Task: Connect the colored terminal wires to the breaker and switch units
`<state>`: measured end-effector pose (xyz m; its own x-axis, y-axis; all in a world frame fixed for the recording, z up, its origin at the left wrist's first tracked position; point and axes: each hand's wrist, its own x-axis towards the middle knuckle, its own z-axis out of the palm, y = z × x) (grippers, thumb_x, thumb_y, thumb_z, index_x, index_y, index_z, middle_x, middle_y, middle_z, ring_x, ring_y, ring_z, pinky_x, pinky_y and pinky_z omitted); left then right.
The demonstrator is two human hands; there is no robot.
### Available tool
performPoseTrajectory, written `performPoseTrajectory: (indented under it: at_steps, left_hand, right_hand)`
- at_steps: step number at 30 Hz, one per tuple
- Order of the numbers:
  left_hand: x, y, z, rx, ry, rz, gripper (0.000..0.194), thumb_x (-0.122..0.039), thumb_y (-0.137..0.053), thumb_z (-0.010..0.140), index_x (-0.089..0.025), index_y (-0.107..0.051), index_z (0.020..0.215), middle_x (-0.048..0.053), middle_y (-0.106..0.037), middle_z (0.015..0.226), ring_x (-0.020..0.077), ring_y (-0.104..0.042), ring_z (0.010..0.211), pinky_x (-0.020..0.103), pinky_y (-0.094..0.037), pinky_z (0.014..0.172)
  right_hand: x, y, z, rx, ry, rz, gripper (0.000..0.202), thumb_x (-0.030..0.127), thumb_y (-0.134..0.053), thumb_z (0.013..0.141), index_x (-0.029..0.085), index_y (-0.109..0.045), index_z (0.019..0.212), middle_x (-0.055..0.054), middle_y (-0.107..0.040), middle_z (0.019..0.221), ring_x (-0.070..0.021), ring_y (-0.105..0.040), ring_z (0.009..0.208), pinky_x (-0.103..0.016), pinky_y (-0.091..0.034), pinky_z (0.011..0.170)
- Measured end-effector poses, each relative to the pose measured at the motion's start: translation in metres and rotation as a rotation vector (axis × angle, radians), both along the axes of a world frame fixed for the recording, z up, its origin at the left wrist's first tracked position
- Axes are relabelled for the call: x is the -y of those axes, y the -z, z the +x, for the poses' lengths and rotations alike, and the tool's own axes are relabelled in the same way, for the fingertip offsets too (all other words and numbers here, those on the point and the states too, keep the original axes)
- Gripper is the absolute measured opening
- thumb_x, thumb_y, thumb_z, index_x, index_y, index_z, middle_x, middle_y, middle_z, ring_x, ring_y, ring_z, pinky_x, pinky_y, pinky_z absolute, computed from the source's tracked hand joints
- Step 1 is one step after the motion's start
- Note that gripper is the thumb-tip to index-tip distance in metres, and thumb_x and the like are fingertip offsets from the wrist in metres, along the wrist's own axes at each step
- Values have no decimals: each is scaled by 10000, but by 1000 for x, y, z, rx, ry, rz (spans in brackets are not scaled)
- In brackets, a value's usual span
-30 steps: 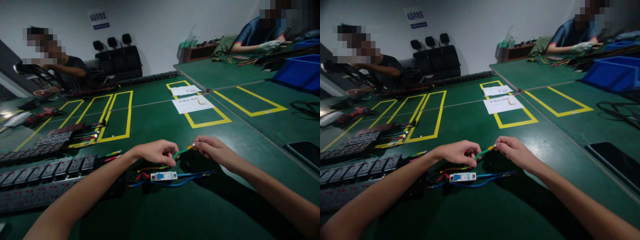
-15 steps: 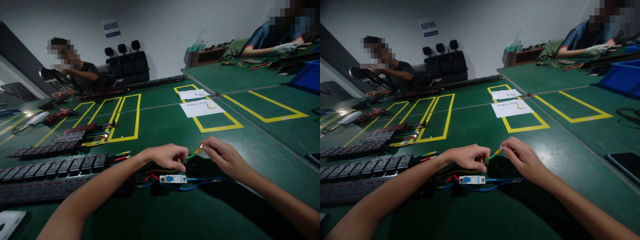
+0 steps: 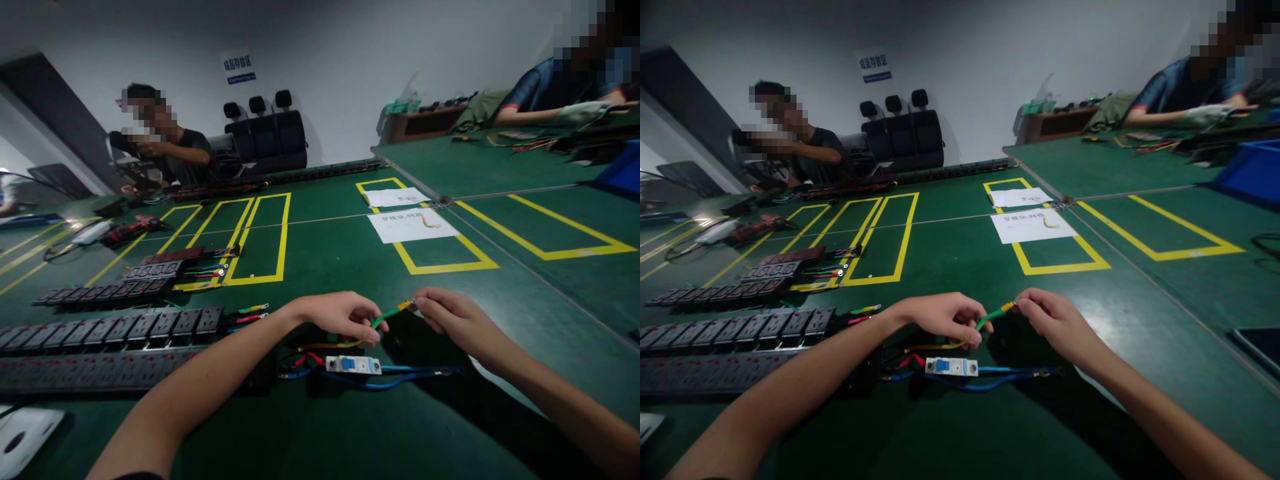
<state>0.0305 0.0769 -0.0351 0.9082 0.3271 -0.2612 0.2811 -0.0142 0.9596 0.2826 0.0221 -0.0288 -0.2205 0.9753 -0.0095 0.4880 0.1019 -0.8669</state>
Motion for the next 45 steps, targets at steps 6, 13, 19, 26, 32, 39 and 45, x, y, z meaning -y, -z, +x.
performPoseTrajectory:
  at_steps: [6, 13, 19, 26, 32, 39, 45]
  left_hand:
    - [-2, 5, 1, 44, -42, -183, 463, -534, -725, 893, -157, -661, 1154, 87, -737, 1017, 152, -697, 800, 318, -527, 755]
    - [0, 2, 3, 57, -167, -231, 424, -440, -815, 832, -142, -700, 1111, 51, -704, 941, 159, -692, 812, 369, -562, 808]
    - [-4, -5, 1, -8, -125, -221, 375, -432, -794, 856, -143, -707, 1080, 49, -710, 926, 147, -677, 773, 335, -541, 764]
    - [-3, -7, 2, -60, -81, -162, 362, -445, -742, 901, -149, -688, 1102, 53, -711, 954, 139, -671, 761, 313, -535, 751]
    - [-1, -10, 5, -94, -58, -94, 357, -461, -713, 917, -145, -684, 1082, 54, -707, 958, 143, -666, 767, 307, -535, 745]
    - [-2, -13, 5, -98, 18, 20, 363, -453, -686, 934, -154, -693, 1140, 55, -697, 944, 152, -653, 792, 277, -496, 717]
    - [-2, -15, 4, -89, 28, 71, 387, -453, -710, 909, -169, -701, 1172, 37, -675, 916, 136, -588, 762, 255, -447, 679]
  right_hand:
    - [-7, 7, 4, -21, 5, -153, 392, 577, -521, 831, 210, -627, 746, 36, -434, 537, -143, -422, 488, -271, -300, 478]
    - [-8, 2, 4, -7, -13, -119, 363, 548, -525, 847, 208, -623, 764, 35, -442, 562, -139, -417, 519, -270, -296, 497]
    - [-11, 0, 16, -149, -80, -292, 317, 494, -612, 830, 182, -656, 798, 30, -483, 629, -101, -386, 522, -248, -244, 486]
    - [-16, 0, 25, -122, -128, -406, 367, 523, -601, 876, 167, -667, 818, -6, -545, 702, -102, -435, 559, -237, -294, 491]
    - [-18, -1, 25, 4, -145, -280, 510, 629, -467, 953, 166, -651, 841, -41, -590, 754, -121, -480, 570, -260, -371, 521]
    - [-10, 0, 12, 77, -335, -197, 518, 585, -467, 988, 139, -721, 914, -49, -648, 756, -136, -541, 621, -254, -388, 553]
    - [-8, -7, 17, 95, -456, -182, 475, 532, -449, 1012, 146, -718, 949, -20, -623, 727, -123, -502, 601, -244, -360, 540]
